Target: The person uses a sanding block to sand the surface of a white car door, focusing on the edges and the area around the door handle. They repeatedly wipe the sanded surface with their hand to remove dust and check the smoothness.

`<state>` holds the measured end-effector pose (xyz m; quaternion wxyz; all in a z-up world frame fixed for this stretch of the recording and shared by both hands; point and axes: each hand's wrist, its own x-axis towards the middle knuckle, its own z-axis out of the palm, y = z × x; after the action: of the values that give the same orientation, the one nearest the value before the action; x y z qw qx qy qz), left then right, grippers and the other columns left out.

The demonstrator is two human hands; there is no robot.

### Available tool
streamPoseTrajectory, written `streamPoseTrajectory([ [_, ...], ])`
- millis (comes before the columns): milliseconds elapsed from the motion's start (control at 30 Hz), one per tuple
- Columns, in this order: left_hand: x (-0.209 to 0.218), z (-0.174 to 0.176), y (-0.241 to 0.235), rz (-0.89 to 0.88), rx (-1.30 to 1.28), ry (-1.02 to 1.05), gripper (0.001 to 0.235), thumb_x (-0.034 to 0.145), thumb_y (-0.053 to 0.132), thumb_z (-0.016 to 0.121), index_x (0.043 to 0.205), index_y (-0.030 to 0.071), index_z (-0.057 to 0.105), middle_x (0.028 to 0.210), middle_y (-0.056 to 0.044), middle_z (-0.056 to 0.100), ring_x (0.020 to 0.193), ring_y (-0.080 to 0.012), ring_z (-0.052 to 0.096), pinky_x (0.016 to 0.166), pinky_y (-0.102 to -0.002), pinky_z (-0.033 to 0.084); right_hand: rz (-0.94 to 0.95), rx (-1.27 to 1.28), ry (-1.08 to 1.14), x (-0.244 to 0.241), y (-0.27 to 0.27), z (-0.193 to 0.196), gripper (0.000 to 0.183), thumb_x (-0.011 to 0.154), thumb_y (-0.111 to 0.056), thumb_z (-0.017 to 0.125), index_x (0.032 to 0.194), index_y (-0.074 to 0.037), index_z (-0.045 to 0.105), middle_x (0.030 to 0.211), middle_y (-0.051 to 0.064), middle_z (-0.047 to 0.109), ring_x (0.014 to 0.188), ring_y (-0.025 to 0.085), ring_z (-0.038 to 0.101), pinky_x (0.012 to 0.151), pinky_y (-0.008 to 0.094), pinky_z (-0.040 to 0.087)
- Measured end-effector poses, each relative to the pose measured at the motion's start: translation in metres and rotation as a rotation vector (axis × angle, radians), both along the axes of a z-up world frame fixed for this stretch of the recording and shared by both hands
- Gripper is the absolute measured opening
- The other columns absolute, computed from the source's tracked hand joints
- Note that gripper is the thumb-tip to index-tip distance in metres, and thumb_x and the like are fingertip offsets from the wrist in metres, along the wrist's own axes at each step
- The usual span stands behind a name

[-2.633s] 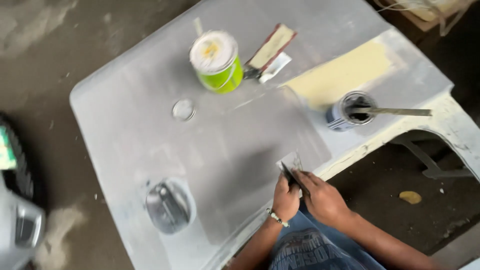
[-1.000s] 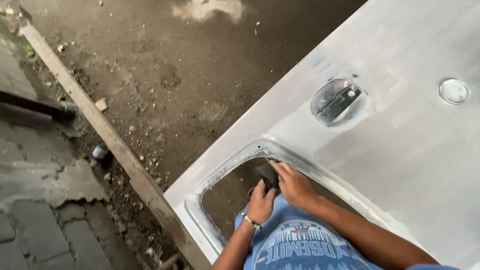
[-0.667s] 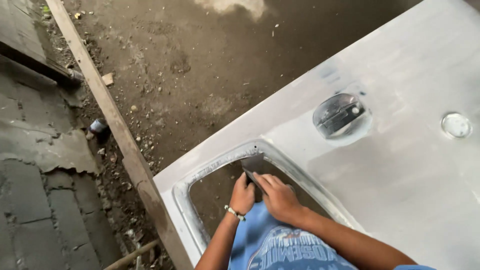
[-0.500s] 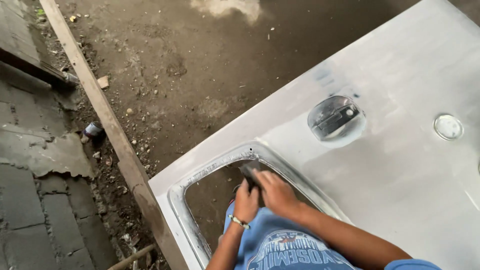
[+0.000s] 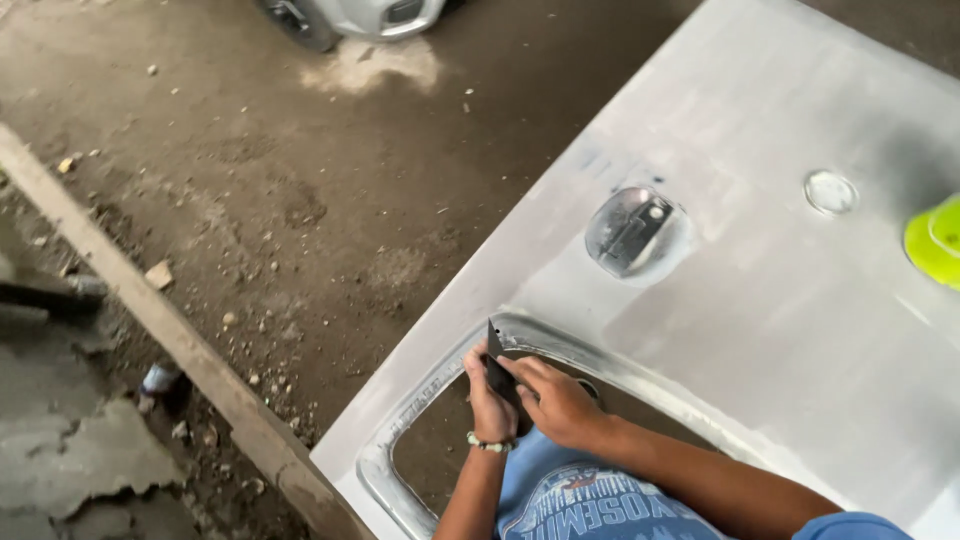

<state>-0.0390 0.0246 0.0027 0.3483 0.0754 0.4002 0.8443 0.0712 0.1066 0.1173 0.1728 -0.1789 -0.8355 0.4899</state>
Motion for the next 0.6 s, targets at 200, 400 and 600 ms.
streamPoseTrajectory([
  [200, -0.025, -0.013, 0.014, -0.038, -0.234, -0.13, 0.077, 0.115, 0.058, 0.034, 0.151, -0.006, 0.055, 0.093, -0.01, 0.033, 0.09, -0.0237, 0.035, 0.097, -0.036, 0.034, -0.138, -0.047, -0.038, -0.005, -0.025, -0.006, 0.053, 0.09, -0.003, 0.057, 0.143, -0.004, 0.053, 0.123, 0.019, 0.063, 0.109, 0.038, 0.065, 0.091, 0.044, 0.052],
  [400, -0.029, -0.045, 0.012, -0.526, -0.045, -0.153, 0.088, 0.112, 0.069, 0.026, 0.152, -0.005, 0.051, 0.124, -0.012, 0.058, 0.114, -0.0251, 0.05, 0.101, -0.039, 0.038, -0.29, 0.03, -0.045, -0.006, -0.025, -0.017, 0.055, 0.088, -0.003, 0.058, 0.143, -0.002, 0.054, 0.119, 0.023, 0.065, 0.105, 0.042, 0.065, 0.09, 0.047, 0.052],
  [600, -0.038, -0.001, 0.046, -0.564, -0.218, 0.016, 0.081, 0.101, 0.063, 0.034, 0.144, -0.004, 0.054, 0.144, -0.01, 0.058, 0.136, -0.019, 0.048, 0.116, -0.033, 0.032, -0.429, -0.086, -0.083, 0.001, -0.043, -0.015, 0.056, 0.085, -0.001, 0.058, 0.14, -0.001, 0.052, 0.126, 0.025, 0.063, 0.11, 0.044, 0.064, 0.092, 0.047, 0.053],
])
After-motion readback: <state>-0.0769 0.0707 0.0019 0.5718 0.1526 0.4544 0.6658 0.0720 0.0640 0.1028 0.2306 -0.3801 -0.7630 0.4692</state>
